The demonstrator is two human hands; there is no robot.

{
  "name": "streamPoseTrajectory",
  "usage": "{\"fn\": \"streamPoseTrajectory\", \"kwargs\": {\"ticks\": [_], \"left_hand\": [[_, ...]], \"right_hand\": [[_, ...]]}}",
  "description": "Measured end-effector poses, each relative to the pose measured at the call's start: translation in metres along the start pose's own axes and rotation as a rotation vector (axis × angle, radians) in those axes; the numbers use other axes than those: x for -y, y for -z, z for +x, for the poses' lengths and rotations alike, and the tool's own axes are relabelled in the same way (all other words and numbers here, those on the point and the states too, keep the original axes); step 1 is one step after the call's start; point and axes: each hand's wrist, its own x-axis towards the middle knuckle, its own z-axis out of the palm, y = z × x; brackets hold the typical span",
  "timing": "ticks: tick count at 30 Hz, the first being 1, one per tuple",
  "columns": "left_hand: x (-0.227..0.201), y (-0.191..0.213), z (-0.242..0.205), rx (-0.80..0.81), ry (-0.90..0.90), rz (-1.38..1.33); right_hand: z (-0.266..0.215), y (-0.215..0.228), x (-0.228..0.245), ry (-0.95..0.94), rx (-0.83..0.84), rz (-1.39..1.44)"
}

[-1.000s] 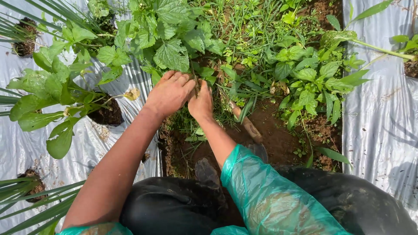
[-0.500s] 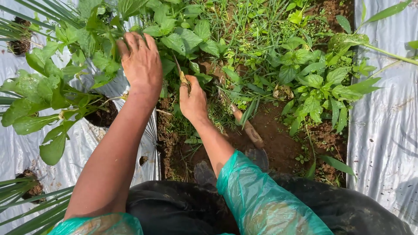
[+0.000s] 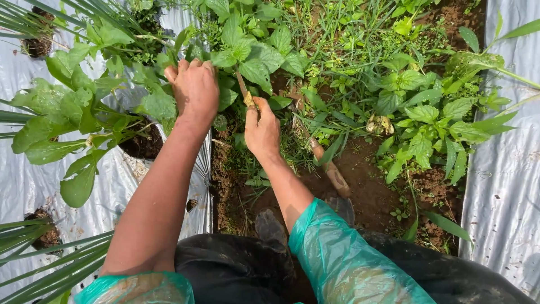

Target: Weeding a garden bed by pulling unwanted plants by hand and using a small hand tool to clear the soil.

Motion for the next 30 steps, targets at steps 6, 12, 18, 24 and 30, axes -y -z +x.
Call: {"fn": "streamPoseTrajectory", "kwargs": {"ticks": [6,12,18,24,30], "left_hand": [[0.035,-0.108,0.025,-0.399,-0.127,-0.095],[0.02,-0.081,0.024,-0.383,-0.096,-0.158],[-0.001,-0.038,0.018,-0.037,0.077,-0.21],[-0.005,-0.037,0.017,-0.018,0.083,-0.293],[-0.002,-0.032,0.012,-0.031,0.065,-0.297]], "right_hand": [[-0.022,0.002,0.029,0.123,-0.103,0.071],[-0.024,-0.012,0.017,0.11,-0.127,0.055],[-0.009,-0.021,0.008,0.052,-0.131,-0.081],[-0.003,-0.026,0.002,0.078,-0.118,-0.078],[-0.001,-0.029,0.009,0.067,-0.103,-0.087]]}}
